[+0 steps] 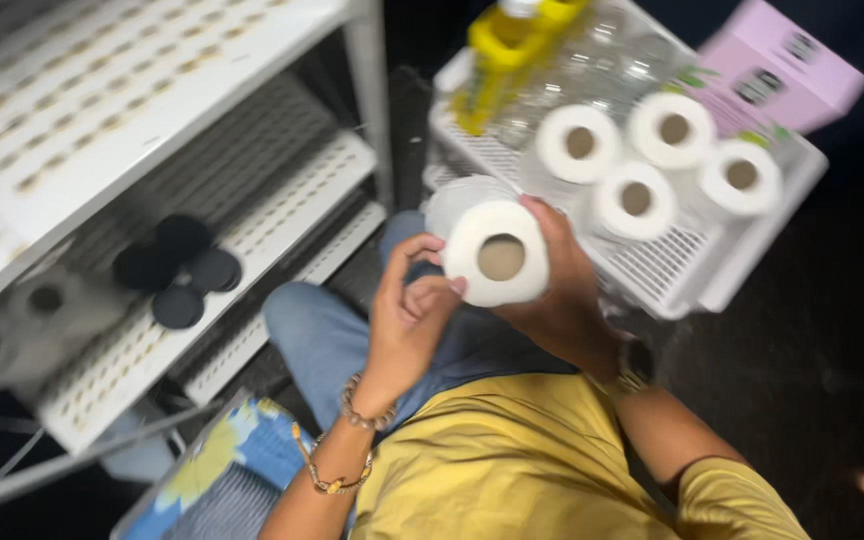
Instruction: The person sits on the floor and organizes supplies by moving yellow bottles, clear glasses, a tea box, and toilet paper rolls from a white metal shelf into a white plastic basket.
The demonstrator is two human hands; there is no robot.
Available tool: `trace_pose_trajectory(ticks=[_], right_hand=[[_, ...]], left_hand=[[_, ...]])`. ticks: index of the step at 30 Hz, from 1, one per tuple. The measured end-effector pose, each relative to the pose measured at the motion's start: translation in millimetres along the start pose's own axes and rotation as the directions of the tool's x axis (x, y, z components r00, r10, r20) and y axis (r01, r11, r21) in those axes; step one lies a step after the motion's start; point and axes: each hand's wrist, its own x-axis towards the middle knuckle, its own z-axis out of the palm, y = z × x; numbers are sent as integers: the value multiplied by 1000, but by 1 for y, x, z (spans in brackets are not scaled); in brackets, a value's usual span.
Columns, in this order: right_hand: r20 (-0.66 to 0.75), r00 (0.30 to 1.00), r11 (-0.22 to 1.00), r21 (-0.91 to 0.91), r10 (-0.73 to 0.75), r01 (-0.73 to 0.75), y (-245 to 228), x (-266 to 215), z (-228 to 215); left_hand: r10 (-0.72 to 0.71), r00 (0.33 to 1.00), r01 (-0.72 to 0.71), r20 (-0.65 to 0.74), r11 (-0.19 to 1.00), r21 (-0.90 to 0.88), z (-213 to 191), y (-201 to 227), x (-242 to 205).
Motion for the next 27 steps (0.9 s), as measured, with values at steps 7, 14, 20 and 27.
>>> trace_pose_trajectory(ticks=[7, 14, 20, 27], right_hand=[[-383, 923, 940, -303, 30, -156, 32, -49, -124], [-414, 784, 758, -274, 462, -592, 66, -36, -150], [-308, 931, 678, -643, 197, -356, 135, -48, -138], [-282, 924, 696, -609, 257, -380, 123, -33, -143]], left_hand=[[-2, 875, -81, 484, 985, 150, 140, -15, 11], [-93, 808, -107, 582, 948, 300, 193, -29, 24], [-302, 784, -61, 543, 832, 551, 199, -37, 44], [-192, 769, -252, 610, 786, 565, 203, -22, 32]])
